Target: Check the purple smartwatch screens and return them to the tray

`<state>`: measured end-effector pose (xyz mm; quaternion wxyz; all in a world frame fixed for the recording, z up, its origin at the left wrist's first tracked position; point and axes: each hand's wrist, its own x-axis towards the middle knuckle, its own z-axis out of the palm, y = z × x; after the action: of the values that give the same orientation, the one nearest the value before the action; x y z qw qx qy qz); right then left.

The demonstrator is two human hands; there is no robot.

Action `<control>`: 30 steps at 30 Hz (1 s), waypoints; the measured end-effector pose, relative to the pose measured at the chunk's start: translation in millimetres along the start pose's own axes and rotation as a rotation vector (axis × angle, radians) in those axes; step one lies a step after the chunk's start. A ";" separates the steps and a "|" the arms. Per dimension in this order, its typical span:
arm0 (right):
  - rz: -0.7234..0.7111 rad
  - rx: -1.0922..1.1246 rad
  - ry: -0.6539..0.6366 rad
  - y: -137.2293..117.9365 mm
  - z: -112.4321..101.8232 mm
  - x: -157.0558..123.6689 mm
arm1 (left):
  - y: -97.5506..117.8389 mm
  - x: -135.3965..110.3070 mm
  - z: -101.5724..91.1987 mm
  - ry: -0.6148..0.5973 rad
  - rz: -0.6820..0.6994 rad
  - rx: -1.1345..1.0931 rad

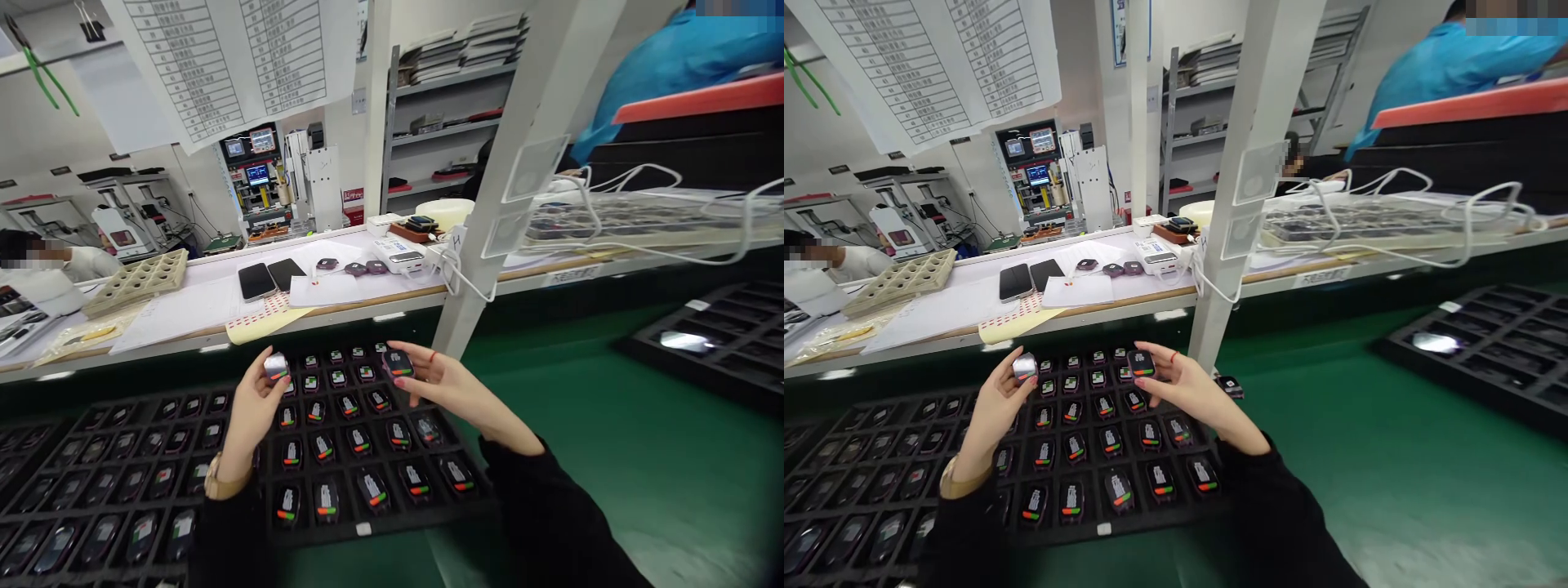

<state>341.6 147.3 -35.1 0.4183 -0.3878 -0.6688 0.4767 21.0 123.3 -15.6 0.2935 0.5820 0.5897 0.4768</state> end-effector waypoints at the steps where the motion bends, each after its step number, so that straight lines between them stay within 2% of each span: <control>1: 0.013 -0.168 0.028 18.4 -6.7 -0.5 | -11.9 5.5 -6.5 0.008 -0.030 0.053; 2: 0.025 -0.361 0.067 37.2 -11.9 -0.9 | -23.5 10.8 -12.3 0.018 -0.061 0.117; 3: 0.040 -0.436 0.091 55.5 -15.5 -1.0 | -34.6 15.7 -16.9 0.024 -0.092 0.184; 7: 0.010 -0.570 0.138 109.1 -18.2 -2.2 | -72.1 31.0 -24.4 0.038 -0.212 0.421; 10: -0.050 -0.597 0.150 124.9 -17.4 -5.3 | -92.4 38.4 -23.8 0.013 -0.258 0.526; 15: -0.097 -0.546 0.225 129.2 -19.1 -14.1 | -110.4 45.2 -23.2 -0.035 -0.278 0.624; 22: -0.103 -0.498 0.443 126.9 -17.5 -26.6 | -107.6 41.5 -13.0 0.059 -0.219 0.645; 26: -0.017 -0.561 0.735 138.9 -40.1 -28.4 | -88.4 33.2 -3.4 0.103 -0.142 0.528; 28: 0.041 -0.612 0.873 149.6 -56.1 -28.9 | -74.2 25.9 5.1 0.076 -0.075 0.423; 30: 0.096 -0.661 0.945 160.8 -68.7 -29.4 | -59.1 15.2 19.1 0.022 -0.003 0.299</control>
<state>435.0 181.2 -182.0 0.5059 -0.6988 -0.5045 0.0360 11.9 150.0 -72.9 0.1976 0.6130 0.6584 0.3895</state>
